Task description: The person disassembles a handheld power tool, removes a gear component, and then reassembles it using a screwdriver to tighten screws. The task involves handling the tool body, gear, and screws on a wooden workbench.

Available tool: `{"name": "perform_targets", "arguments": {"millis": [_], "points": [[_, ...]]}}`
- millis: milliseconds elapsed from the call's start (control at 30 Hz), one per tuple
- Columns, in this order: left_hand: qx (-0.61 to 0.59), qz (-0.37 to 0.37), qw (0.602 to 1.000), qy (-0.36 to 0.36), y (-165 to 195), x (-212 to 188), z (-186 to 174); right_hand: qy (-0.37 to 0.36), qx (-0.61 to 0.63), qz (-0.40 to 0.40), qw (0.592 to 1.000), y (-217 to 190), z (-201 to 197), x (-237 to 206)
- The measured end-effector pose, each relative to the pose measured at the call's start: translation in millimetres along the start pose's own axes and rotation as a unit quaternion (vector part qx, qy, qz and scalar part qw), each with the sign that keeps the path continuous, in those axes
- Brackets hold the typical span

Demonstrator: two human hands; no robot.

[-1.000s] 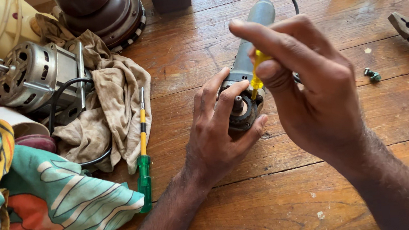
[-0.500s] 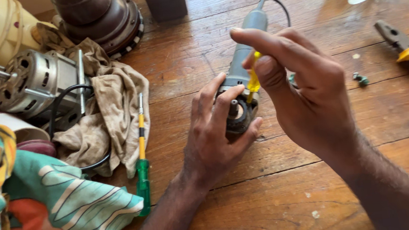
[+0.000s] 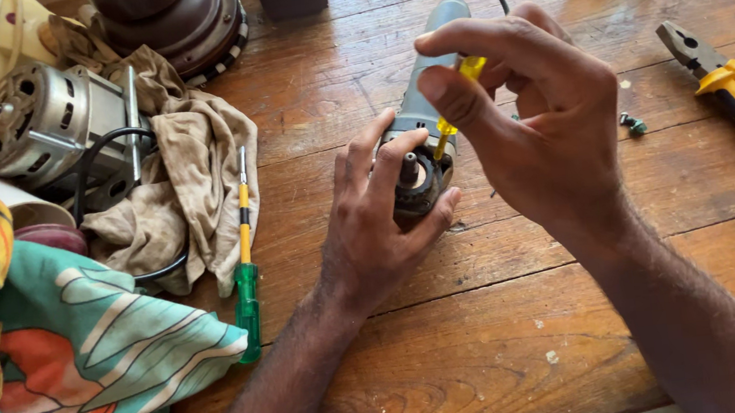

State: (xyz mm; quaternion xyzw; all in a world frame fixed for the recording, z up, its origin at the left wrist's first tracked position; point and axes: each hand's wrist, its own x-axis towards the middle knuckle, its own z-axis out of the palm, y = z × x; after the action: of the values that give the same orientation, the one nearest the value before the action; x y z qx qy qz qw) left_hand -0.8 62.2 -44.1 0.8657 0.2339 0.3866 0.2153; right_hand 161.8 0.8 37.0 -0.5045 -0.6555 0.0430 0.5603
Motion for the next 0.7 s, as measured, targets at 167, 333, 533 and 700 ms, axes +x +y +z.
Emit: {"name": "perform_targets", "arguments": {"millis": [167, 333, 533, 700], "points": [[0.002, 0.002, 1.000, 0.002, -0.2, -2.1, -0.2, -0.001, 0.001, 0.020, 1.000, -7.8, -1.2, 0.8], [0.004, -0.002, 1.000, -0.003, -0.5, -2.0, -0.3, 0.018, 0.001, 0.049, 0.999, -9.7, 0.6, 2.1], [0.002, 0.000, 1.000, -0.003, 0.1, -1.9, -0.1, 0.018, -0.004, 0.022, 1.000, -9.6, 1.9, 2.0], [-0.002, -0.003, 1.000, -0.004, 1.2, -1.2, -1.0, -0.020, 0.101, 0.051, 0.993, -13.6, -1.6, 2.7]]}}
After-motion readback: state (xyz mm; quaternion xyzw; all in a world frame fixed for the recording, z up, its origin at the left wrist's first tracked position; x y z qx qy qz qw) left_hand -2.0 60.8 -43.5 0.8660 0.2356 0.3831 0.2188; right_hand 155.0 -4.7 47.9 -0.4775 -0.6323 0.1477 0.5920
